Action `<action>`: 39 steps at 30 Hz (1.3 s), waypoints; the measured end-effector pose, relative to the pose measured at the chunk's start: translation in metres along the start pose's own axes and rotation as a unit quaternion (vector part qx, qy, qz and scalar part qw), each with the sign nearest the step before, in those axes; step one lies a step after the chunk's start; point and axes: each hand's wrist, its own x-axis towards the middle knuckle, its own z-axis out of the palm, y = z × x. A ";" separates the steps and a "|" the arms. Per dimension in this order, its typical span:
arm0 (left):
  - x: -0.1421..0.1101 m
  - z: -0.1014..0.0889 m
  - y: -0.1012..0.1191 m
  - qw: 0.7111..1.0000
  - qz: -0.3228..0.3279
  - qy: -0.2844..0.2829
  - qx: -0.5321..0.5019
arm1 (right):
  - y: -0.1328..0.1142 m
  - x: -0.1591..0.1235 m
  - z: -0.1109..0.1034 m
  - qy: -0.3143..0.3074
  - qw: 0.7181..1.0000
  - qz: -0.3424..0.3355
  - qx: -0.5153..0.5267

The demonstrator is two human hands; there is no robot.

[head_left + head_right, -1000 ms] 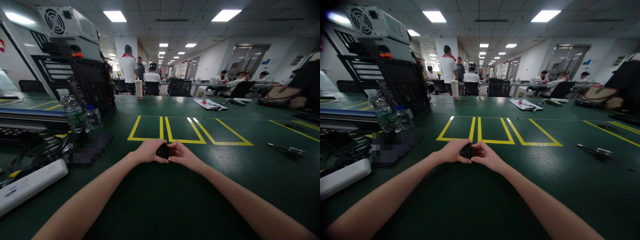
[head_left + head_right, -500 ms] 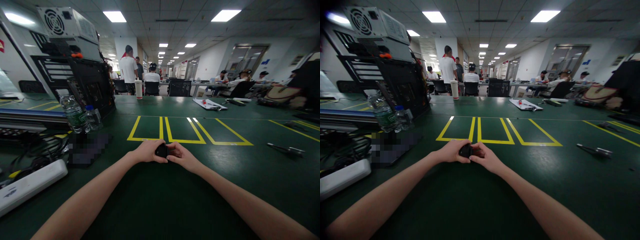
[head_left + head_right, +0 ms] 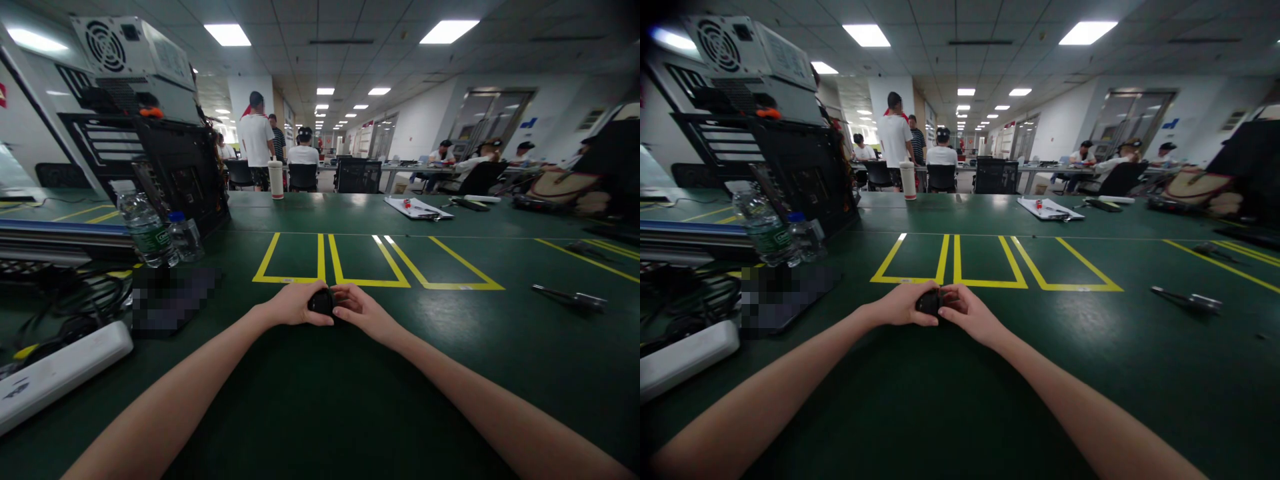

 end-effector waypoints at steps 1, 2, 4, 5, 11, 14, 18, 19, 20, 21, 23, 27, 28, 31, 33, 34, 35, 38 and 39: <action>0.000 0.001 -0.001 1.000 0.000 0.003 0.003 | 0.000 0.000 0.000 -0.007 1.000 -0.003 0.003; 0.001 0.001 -0.001 1.000 -0.001 0.005 0.007 | 0.000 0.000 0.000 -0.015 1.000 -0.009 0.008; 0.001 0.003 -0.003 1.000 -0.003 0.010 0.016 | 0.001 -0.001 0.000 -0.027 0.999 -0.021 0.014; 0.000 0.004 -0.003 1.000 -0.005 0.012 0.020 | 0.002 -0.001 0.000 -0.029 0.999 -0.026 0.014; -0.001 0.009 -0.006 0.999 -0.003 0.029 0.042 | 0.001 -0.003 0.003 -0.009 1.000 -0.026 -0.004; -0.002 0.009 -0.006 0.999 -0.004 0.026 0.042 | 0.000 -0.002 0.003 0.000 1.000 -0.015 -0.002; -0.002 0.010 -0.005 0.998 -0.014 0.031 0.056 | 0.001 0.000 0.003 0.005 1.000 -0.011 0.005; -0.003 0.010 -0.004 0.997 -0.018 0.034 0.062 | 0.001 0.000 0.002 0.007 1.000 -0.006 0.004; -0.003 0.011 -0.004 0.997 -0.023 0.037 0.068 | 0.001 0.001 0.002 0.007 1.000 0.000 0.003; -0.003 0.012 -0.004 0.996 -0.029 0.040 0.074 | 0.000 0.001 0.001 0.005 1.000 0.005 0.002; -0.002 0.014 -0.004 0.994 -0.038 0.045 0.088 | 0.000 0.000 0.001 -0.003 1.000 0.005 0.005; -0.002 0.018 -0.007 0.991 -0.039 0.055 0.112 | -0.002 0.000 0.000 -0.017 1.000 -0.009 0.024; -0.002 0.019 -0.007 0.991 -0.037 0.057 0.113 | -0.001 -0.001 0.001 -0.018 0.999 -0.009 0.026; -0.002 0.021 -0.009 0.991 -0.032 0.058 0.113 | 0.000 0.000 0.001 -0.020 0.999 -0.004 0.029; -0.002 0.022 -0.010 0.992 -0.031 0.056 0.111 | 0.001 -0.001 0.001 -0.020 0.999 -0.004 0.027; -0.001 0.022 -0.011 0.992 -0.032 0.054 0.109 | 0.002 -0.001 0.002 -0.020 1.000 -0.005 0.024; -0.001 0.022 -0.011 0.992 -0.034 0.052 0.106 | 0.002 -0.001 0.002 -0.019 1.000 -0.006 0.019; 0.001 0.022 -0.012 0.994 -0.042 0.043 0.089 | 0.003 -0.001 0.002 -0.013 1.000 -0.008 0.013; 0.001 0.022 -0.011 0.995 -0.045 0.040 0.081 | 0.003 -0.001 0.002 -0.009 1.000 -0.010 0.014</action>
